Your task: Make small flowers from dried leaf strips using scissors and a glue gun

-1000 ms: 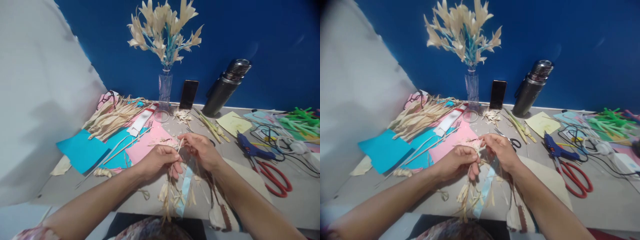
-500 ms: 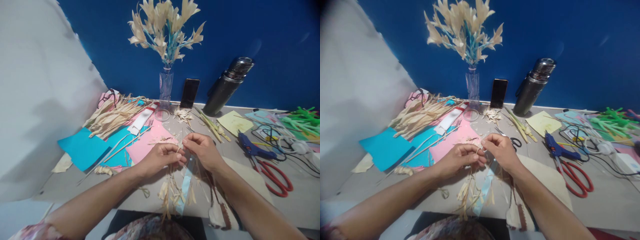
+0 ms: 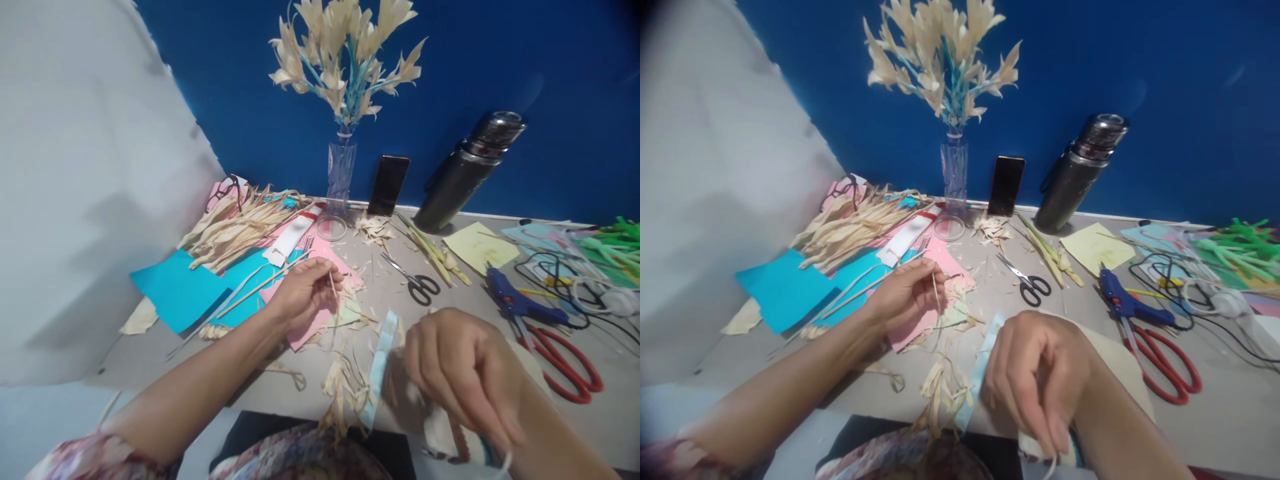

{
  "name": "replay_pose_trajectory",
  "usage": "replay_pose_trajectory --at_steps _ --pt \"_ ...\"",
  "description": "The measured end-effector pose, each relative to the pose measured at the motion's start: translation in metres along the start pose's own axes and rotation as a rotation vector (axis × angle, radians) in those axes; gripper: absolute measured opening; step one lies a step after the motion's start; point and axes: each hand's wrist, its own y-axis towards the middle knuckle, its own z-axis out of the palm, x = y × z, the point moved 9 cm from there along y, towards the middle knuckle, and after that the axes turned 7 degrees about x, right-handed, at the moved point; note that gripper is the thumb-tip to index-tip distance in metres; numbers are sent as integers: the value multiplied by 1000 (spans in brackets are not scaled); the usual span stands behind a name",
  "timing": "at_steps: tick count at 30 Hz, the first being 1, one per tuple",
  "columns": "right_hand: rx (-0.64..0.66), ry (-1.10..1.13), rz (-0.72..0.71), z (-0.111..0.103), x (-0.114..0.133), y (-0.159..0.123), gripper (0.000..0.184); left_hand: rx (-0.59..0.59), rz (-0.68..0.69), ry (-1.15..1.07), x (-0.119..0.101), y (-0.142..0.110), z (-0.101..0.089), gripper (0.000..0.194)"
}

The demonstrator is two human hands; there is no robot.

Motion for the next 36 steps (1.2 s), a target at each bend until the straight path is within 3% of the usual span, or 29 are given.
replay_pose_trajectory --at_steps 2,4,8,9,11,12,17,21,26,31,36 --pt "-95 -23 -32 -11 6 -9 49 31 -15 -3 1 0 1 14" --pt "-287 -73 58 -32 6 -21 45 62 -29 -15 2 -1 5 16" --pt "-564 -340 557 -64 -15 -41 21 94 -40 -33 2 -5 12 21" --pt "-698 -437 609 -74 -14 -45 19 110 -48 -25 3 -7 14 22" --pt "-991 -547 558 -88 -6 -49 20 149 -62 -4 8 -9 20 25" --pt "-1064 -529 515 -89 -9 -47 23 166 -62 9 10 -10 23 26" --pt "-1033 -271 358 -82 -37 -22 35 177 -35 83 19 -13 31 28" --pt "-1201 -340 275 -83 -25 -30 31 137 -4 37 15 -14 31 43" --pt "-1300 -281 176 -84 -22 -37 30 323 -98 52 25 -16 46 53" --pt "-1405 -360 176 -81 -15 -41 41 311 -149 115 36 -17 41 31" --pt "-1282 -203 191 -83 -22 -38 31 393 -189 136 41 -19 45 27"
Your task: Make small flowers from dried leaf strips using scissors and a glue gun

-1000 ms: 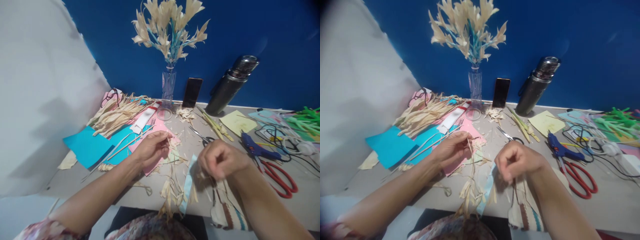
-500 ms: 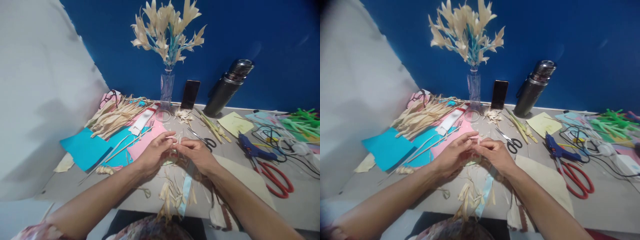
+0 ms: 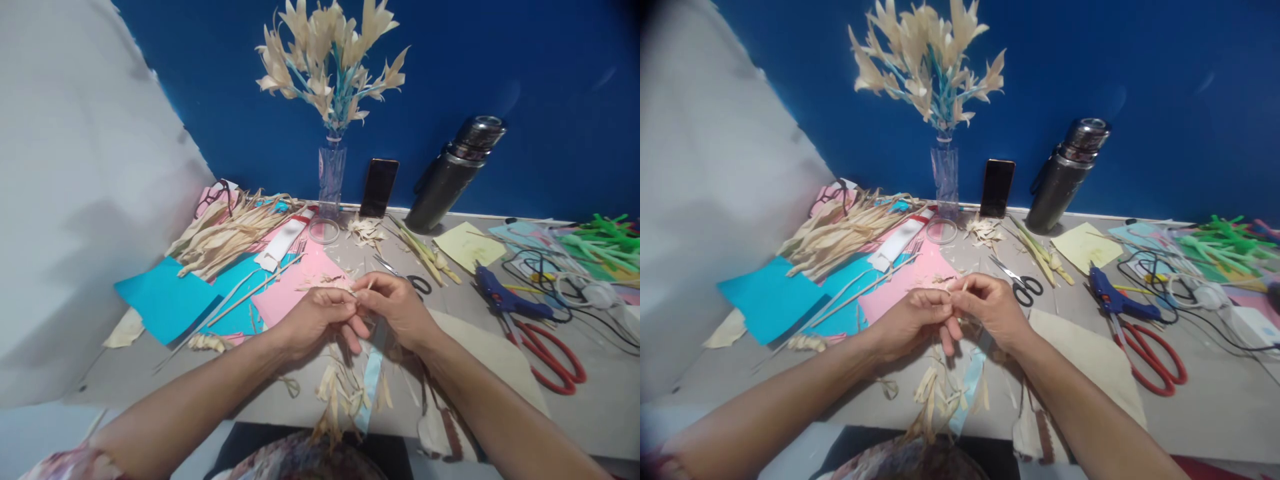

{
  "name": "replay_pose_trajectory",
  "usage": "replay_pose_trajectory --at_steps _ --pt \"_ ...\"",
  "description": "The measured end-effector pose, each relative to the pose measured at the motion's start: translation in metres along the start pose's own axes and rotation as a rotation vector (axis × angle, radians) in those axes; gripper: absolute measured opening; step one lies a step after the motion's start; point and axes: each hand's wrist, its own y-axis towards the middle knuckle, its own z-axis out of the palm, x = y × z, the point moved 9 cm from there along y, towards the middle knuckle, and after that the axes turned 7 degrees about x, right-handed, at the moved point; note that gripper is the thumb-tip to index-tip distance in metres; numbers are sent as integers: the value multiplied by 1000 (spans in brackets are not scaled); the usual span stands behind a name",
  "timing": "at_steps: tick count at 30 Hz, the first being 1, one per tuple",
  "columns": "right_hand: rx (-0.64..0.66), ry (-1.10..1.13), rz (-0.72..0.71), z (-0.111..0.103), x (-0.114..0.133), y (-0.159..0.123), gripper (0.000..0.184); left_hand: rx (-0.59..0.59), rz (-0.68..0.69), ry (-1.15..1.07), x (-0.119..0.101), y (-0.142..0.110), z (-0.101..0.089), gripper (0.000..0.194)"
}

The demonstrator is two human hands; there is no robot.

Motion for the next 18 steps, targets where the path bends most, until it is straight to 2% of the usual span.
replay_pose_trajectory --at_steps 2,4,8,13,16,18 --pt "81 13 23 0 -2 1 34 14 -10 5 0 0 0 26" --pt "114 -21 -14 -3 1 2 31 49 -27 2 -1 -1 3 28" --pt "67 -38 -131 -9 10 1 23 133 -64 -3 -2 -3 13 31" --pt "0 -41 -196 -5 13 -3 36 218 -138 -84 8 -6 23 31" --pt "-32 -21 -195 -3 13 -4 43 260 -172 -148 16 -6 26 32" --pt "1 41 -135 0 8 -2 42 280 -180 -180 18 -5 26 31"
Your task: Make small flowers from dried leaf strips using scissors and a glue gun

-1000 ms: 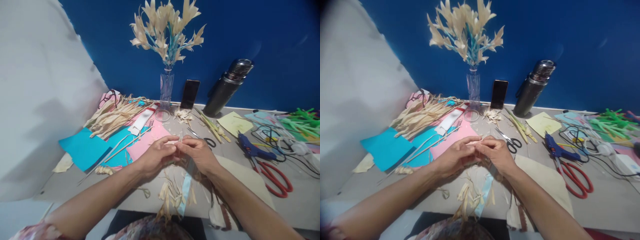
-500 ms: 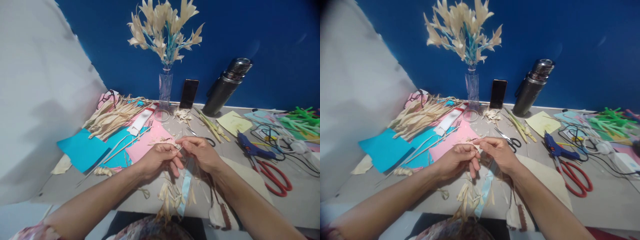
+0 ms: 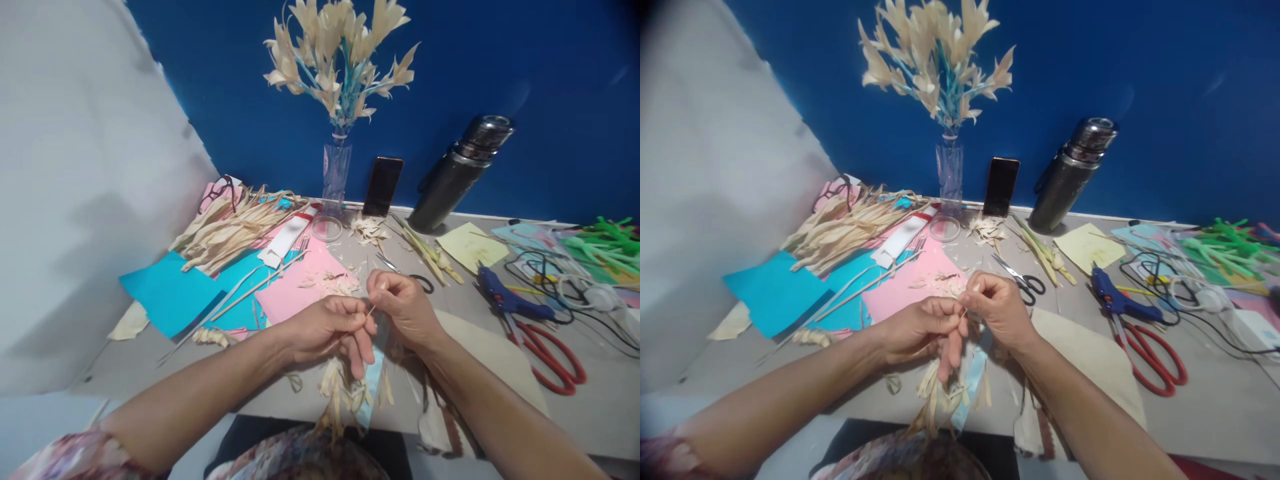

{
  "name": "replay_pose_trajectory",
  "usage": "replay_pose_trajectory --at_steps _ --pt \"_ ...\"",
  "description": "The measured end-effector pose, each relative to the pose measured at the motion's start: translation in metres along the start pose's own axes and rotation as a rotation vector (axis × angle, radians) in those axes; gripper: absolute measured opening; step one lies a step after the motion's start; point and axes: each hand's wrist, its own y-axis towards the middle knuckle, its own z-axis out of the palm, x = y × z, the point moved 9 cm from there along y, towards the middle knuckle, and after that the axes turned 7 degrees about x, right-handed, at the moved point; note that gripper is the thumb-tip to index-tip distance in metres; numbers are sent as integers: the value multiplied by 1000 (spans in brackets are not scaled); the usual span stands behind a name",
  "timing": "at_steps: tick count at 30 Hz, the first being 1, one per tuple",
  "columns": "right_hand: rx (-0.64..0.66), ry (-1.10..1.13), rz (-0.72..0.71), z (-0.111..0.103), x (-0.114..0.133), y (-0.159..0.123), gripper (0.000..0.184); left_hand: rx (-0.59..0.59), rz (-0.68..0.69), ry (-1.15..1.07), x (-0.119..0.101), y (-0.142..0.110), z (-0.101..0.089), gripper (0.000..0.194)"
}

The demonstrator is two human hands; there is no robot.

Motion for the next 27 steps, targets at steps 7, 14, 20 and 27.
replay_pose_trajectory --at_steps 7,14,20,27 --pt "286 226 186 8 -7 -3 54 35 -8 -9 -2 -1 1 25" --pt "340 91 79 7 0 -1 25 67 -62 9 5 -1 5 25" --pt "178 -18 -28 -2 11 1 23 71 -55 -2 4 0 6 24" --pt "125 -43 -105 -2 14 -1 26 136 -71 -38 11 1 8 25"
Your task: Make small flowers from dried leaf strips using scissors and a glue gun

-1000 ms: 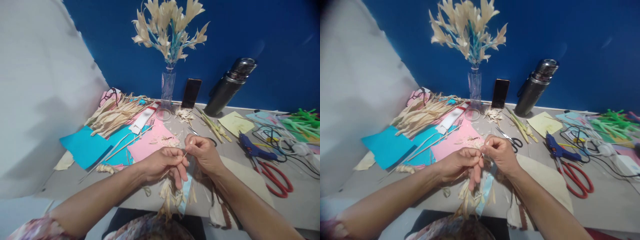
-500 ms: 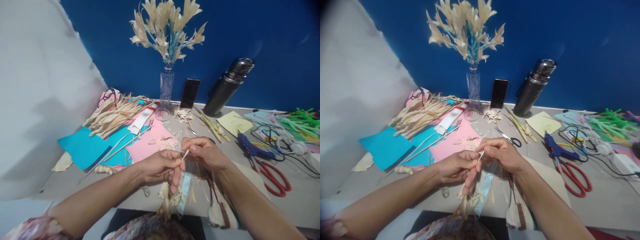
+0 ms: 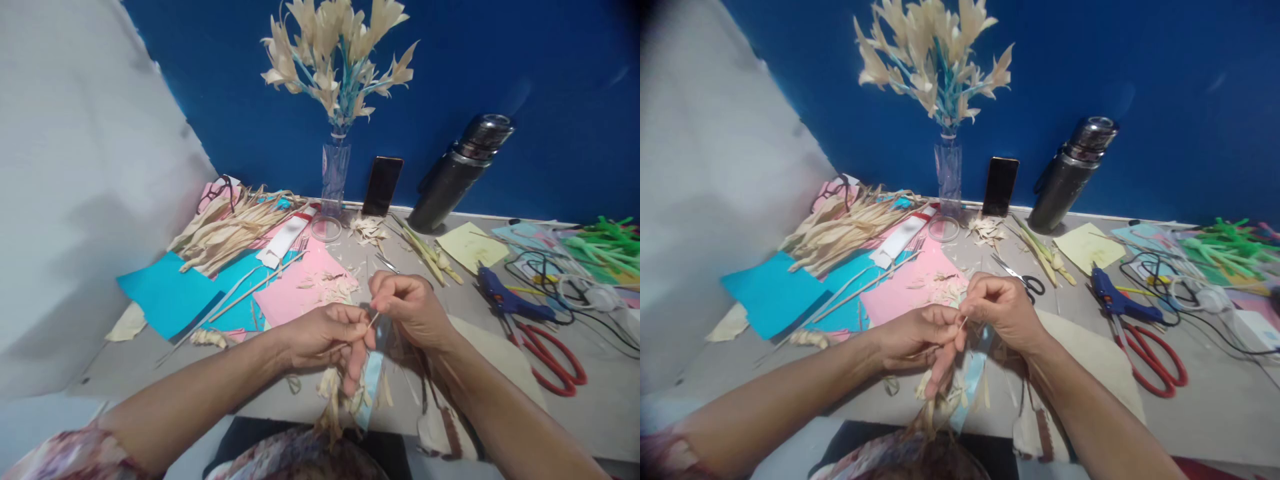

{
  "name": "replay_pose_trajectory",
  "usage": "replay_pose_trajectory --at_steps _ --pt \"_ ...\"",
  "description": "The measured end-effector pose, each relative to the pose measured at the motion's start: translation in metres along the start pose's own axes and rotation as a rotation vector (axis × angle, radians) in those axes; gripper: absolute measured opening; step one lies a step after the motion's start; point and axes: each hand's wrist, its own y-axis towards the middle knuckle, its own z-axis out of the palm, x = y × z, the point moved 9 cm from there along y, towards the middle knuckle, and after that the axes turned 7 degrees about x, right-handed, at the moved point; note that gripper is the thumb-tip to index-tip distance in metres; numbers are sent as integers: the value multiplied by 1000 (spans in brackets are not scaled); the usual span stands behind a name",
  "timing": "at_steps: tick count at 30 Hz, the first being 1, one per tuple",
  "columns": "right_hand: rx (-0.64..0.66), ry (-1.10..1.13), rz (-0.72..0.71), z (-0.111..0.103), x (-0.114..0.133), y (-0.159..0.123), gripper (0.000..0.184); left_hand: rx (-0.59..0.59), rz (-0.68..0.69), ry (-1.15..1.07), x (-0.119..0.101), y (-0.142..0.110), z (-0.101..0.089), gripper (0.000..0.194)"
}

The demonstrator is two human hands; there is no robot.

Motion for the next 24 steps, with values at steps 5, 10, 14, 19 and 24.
replay_pose_trajectory --at_steps 5,10,14,19,24 --pt "-5 -73 151 -6 -8 0 27 11 32 -15 0 1 -1 24" --pt "136 -78 228 -4 -9 -2 29 -23 40 -18 -2 0 -4 24" --pt "172 -8 233 -5 -7 -4 32 -31 68 -14 -5 -1 -6 23" --pt "243 -8 154 3 0 -1 23 -24 58 -14 -4 0 -6 22" --pt "192 19 98 1 1 2 19 -12 33 -13 -3 0 -4 23"
